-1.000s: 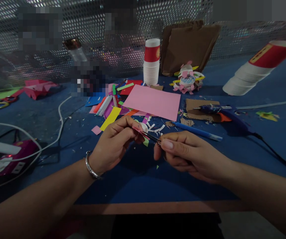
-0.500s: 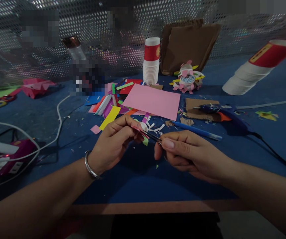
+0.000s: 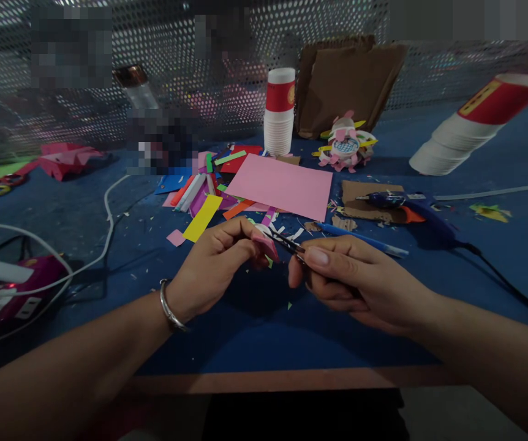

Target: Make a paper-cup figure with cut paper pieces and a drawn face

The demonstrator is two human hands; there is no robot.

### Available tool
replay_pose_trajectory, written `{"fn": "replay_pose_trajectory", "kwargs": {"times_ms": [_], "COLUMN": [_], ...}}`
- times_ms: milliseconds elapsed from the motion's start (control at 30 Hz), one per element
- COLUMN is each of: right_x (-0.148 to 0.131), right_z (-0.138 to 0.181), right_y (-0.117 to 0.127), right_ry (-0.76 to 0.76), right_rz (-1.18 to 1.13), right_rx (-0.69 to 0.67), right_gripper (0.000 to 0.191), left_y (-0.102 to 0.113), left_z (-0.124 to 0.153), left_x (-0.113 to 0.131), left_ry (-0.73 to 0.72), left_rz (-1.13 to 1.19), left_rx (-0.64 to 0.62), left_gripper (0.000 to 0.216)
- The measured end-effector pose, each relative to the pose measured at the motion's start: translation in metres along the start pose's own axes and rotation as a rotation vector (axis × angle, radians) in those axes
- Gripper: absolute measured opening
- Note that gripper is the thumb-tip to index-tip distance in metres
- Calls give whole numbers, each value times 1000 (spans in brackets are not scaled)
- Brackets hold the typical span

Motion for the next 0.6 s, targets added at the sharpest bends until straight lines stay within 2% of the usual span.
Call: {"fn": "replay_pose_trajectory", "kwargs": {"times_ms": [200, 367, 600], "right_x": [-7, -10, -6], "right_z": [-2, -8, -9], "right_y": [1, -3, -3], "right_ry": [115, 211, 193], "right_rz": [22, 110, 126], "right_rx": [99, 98, 78], "right_gripper": [40, 33, 30], "left_y": [-10, -16, -23], "left_z": [3, 9, 12], "left_x": [-5, -6, -7], "left_ry": [151, 180, 214], "left_rz": [144, 209, 291], "left_rx": [-116, -172, -197], "left_gripper": [6, 9, 14]}}
Point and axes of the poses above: each hand's wrist, its own z-axis away from the middle knuckle, its own y-axis out of the back of the hand, x = y × z, the point moved 6 cm from there along -z, towards the middle knuckle, and after that the axes turned 8 degrees about -z, right-handed, at the moved point
